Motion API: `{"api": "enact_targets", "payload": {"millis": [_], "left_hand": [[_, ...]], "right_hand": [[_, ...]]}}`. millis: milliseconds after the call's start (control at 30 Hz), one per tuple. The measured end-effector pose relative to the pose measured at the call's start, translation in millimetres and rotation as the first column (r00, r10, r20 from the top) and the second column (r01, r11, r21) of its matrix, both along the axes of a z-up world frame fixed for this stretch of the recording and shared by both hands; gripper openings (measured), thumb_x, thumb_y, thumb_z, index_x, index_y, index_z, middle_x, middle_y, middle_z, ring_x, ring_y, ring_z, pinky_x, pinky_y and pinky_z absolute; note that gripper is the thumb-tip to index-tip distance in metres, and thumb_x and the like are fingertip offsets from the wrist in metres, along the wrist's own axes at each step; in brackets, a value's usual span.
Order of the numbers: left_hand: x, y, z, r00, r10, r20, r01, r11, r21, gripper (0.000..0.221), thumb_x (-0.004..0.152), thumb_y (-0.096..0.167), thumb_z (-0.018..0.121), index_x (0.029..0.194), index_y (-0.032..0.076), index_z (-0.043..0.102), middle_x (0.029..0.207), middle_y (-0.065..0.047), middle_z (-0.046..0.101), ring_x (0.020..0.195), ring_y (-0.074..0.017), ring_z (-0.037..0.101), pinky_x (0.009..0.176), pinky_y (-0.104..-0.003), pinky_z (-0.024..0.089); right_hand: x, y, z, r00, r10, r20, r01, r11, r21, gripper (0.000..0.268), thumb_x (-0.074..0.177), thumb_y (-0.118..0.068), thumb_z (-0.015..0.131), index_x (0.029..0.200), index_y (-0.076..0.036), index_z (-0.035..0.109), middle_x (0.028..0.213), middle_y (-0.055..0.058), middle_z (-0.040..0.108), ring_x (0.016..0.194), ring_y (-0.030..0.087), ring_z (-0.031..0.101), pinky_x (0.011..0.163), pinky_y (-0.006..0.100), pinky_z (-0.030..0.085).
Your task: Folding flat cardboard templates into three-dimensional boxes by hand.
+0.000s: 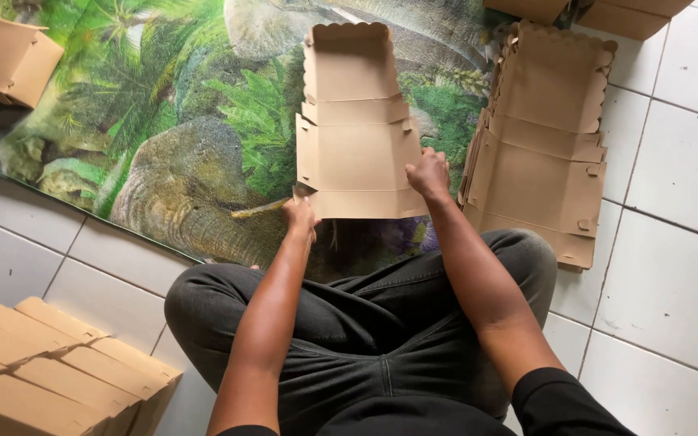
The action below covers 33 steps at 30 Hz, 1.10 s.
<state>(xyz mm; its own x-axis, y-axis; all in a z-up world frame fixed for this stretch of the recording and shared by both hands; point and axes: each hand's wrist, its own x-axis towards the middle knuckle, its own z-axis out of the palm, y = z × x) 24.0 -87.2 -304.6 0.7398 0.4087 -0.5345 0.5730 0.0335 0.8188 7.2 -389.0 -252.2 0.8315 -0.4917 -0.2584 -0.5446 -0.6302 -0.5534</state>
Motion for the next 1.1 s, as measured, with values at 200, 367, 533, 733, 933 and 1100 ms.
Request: {"api": "enact_targets", "payload": {"millis": [200, 367, 533, 733, 933, 1100], "left_hand": [[-8.4, 20.3, -20.0, 0.973, -0.021, -0.231, -0.008, 0.992, -0.124, 0.054, 0.084, 0.010, 0.066, 0.134, 0.004, 0.050, 0.122, -0.030, 0.060, 0.104, -0.0557, 0.060, 0.074, -0.078, 0.049], [-9.6, 35.4, 34.0, 0.960, -0.161, -0.229, 0.230, 0.920, 0.318, 0.046, 0.065, 0.041, 0.082, 0.101, 0.012, 0.074, 0.091, -0.009, 0.074, 0.097, -0.0319, 0.071, 0.076, -0.048, 0.058], [7.7, 36.7, 8.0, 0.921, -0.240, -0.306, 0.363, 0.814, 0.454, 0.031, 0.080, 0.039, 0.068, 0.105, 0.021, 0.074, 0.090, -0.002, 0.074, 0.098, -0.0260, 0.071, 0.082, -0.046, 0.058], [0.7, 28.7, 22.1, 0.940, -0.268, -0.211, 0.341, 0.760, 0.553, 0.064, 0.083, 0.026, 0.064, 0.133, 0.000, 0.033, 0.109, -0.020, 0.068, 0.103, -0.0398, 0.068, 0.084, -0.058, 0.054], [-9.4, 17.8, 33.7, 0.658, -0.728, -0.194, 0.316, 0.033, 0.948, 0.028, 0.082, -0.003, 0.071, 0.108, -0.003, 0.064, 0.126, -0.021, 0.053, 0.120, -0.0343, 0.051, 0.090, -0.040, 0.051], [-17.4, 15.7, 37.6, 0.372, -0.871, -0.321, 0.626, -0.020, 0.780, 0.096, 0.069, 0.059, 0.079, 0.139, 0.003, 0.046, 0.152, -0.019, 0.033, 0.144, -0.0379, 0.030, 0.114, -0.054, 0.037]], "right_hand": [[0.3, 22.8, -24.8, 0.995, 0.077, -0.070, -0.061, 0.977, 0.206, 0.070, 0.076, -0.029, 0.079, 0.135, -0.013, 0.046, 0.117, 0.019, 0.064, 0.115, 0.040, 0.060, 0.095, 0.058, 0.049], [-13.5, 44.7, 15.8, 0.979, 0.097, -0.177, -0.066, 0.983, 0.170, 0.052, 0.082, -0.024, 0.075, 0.127, -0.008, 0.055, 0.115, 0.021, 0.067, 0.115, 0.039, 0.061, 0.098, 0.057, 0.046], [-14.0, 40.3, 10.1, 0.996, -0.012, -0.092, 0.030, 0.979, 0.203, 0.037, 0.079, -0.025, 0.077, 0.110, -0.007, 0.068, 0.103, 0.022, 0.071, 0.108, 0.040, 0.065, 0.095, 0.054, 0.050], [-19.8, 45.5, 27.6, 0.993, 0.033, -0.111, -0.027, 0.998, 0.054, 0.059, 0.077, -0.023, 0.083, 0.115, -0.011, 0.040, 0.118, 0.024, 0.061, 0.110, 0.047, 0.062, 0.097, 0.061, 0.046], [-8.2, 41.3, -13.4, 0.912, 0.406, 0.049, -0.314, 0.772, -0.553, 0.047, 0.067, -0.011, 0.086, 0.102, 0.002, 0.058, 0.121, 0.017, 0.038, 0.113, 0.041, 0.046, 0.081, 0.047, 0.054], [0.9, 15.8, -52.3, 0.696, 0.717, -0.043, -0.663, 0.618, -0.422, 0.029, 0.074, -0.005, 0.072, 0.102, -0.008, 0.064, 0.117, 0.009, 0.047, 0.104, 0.033, 0.056, 0.080, 0.039, 0.058]]}}
